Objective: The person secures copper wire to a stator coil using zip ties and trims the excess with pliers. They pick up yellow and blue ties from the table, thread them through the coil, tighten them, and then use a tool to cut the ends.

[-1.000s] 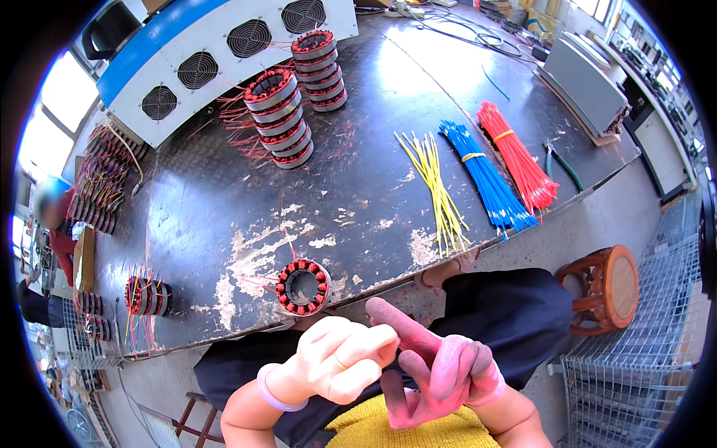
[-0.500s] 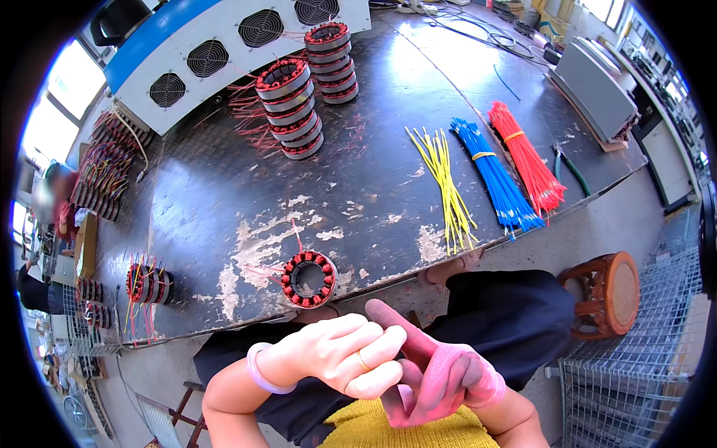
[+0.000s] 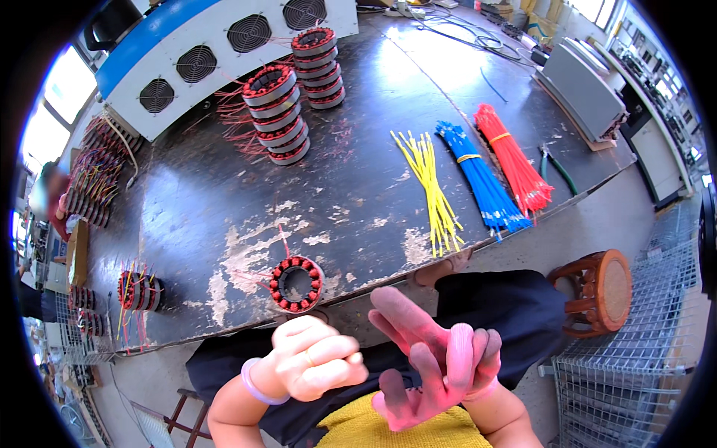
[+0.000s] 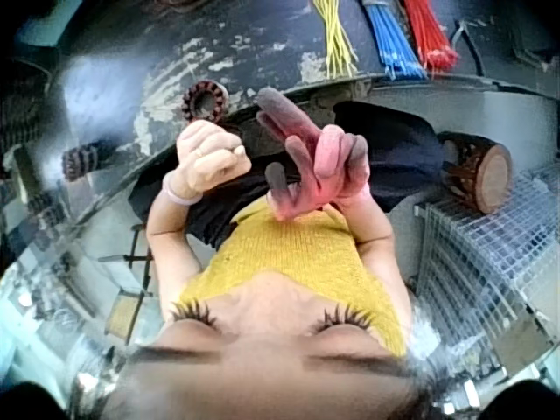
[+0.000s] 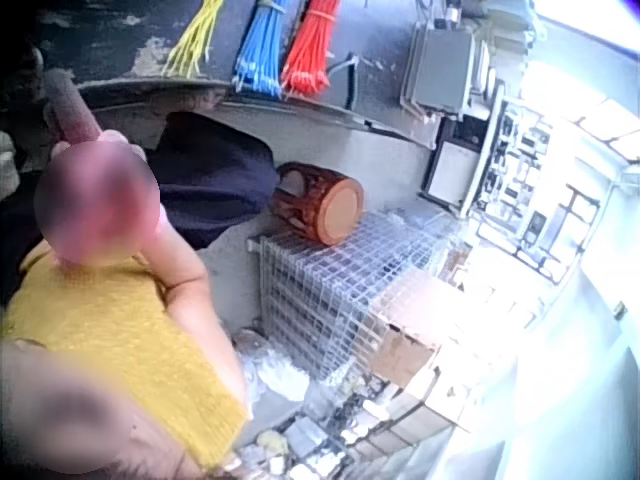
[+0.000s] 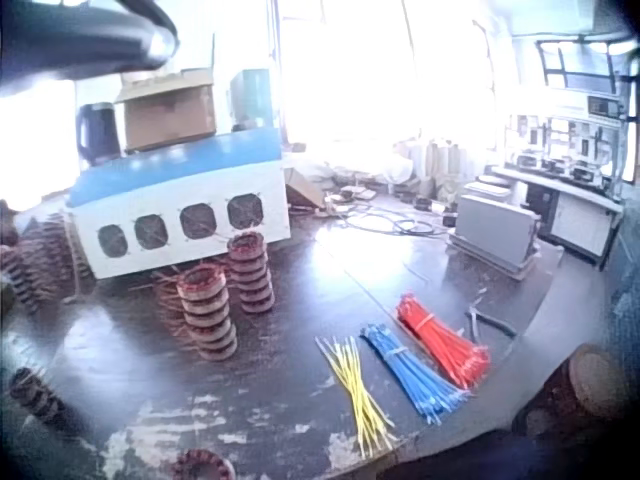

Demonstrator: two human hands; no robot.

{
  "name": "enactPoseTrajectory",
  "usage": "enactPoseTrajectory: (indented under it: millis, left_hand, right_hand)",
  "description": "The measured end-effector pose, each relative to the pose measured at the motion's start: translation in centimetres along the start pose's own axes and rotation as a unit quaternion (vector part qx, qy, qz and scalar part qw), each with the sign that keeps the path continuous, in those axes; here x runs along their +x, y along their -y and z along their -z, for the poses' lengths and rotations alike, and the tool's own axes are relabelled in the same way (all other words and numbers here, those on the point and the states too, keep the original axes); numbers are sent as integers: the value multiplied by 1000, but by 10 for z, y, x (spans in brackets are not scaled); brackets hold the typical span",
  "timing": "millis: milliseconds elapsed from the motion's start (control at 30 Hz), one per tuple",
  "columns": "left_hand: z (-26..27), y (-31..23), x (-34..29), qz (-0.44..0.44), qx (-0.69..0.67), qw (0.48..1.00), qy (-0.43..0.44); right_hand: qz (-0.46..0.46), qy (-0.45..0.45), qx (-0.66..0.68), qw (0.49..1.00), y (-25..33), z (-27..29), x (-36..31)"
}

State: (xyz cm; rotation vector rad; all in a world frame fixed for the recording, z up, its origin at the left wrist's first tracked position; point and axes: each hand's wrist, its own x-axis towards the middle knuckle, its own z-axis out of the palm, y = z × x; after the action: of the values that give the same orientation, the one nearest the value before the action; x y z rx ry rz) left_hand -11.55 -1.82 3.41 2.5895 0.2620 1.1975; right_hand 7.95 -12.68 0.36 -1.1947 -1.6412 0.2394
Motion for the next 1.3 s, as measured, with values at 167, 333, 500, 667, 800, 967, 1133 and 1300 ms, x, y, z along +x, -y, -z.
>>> enactPoseTrajectory:
  millis: [167,333,500,667,800,967,1133,1300]
  left_hand:
    - [-38,-22,-62,279,-164,945,40]
    - [-63,-36,-82,332,-400,843,138]
    - [-79,-37,-77,379,-510,772,-11]
    - [-66,-40,-65,368,-468,786,-169]
    - [-53,-36,-17,419,-384,815,-114]
    - [-54,-29,-13,351,-387,851,-56]
    - [-36,-21,-13,267,-239,934,10]
    - [-8,-16,17,-74,229,965,107]
  right_hand:
    - [-84,53,234,967,-10,10,20]
    - [-93,-117,760,633,-58,7,21]
    - [-124,-149,749,634,-64,8,19]
    - [-358,-107,216,902,-66,39,-12]
    - [-293,93,106,946,-15,63,16]
    - [-176,285,-27,942,0,44,59]
    - [-102,278,35,955,-14,47,57]
    - [97,300,-36,948,-16,63,82]
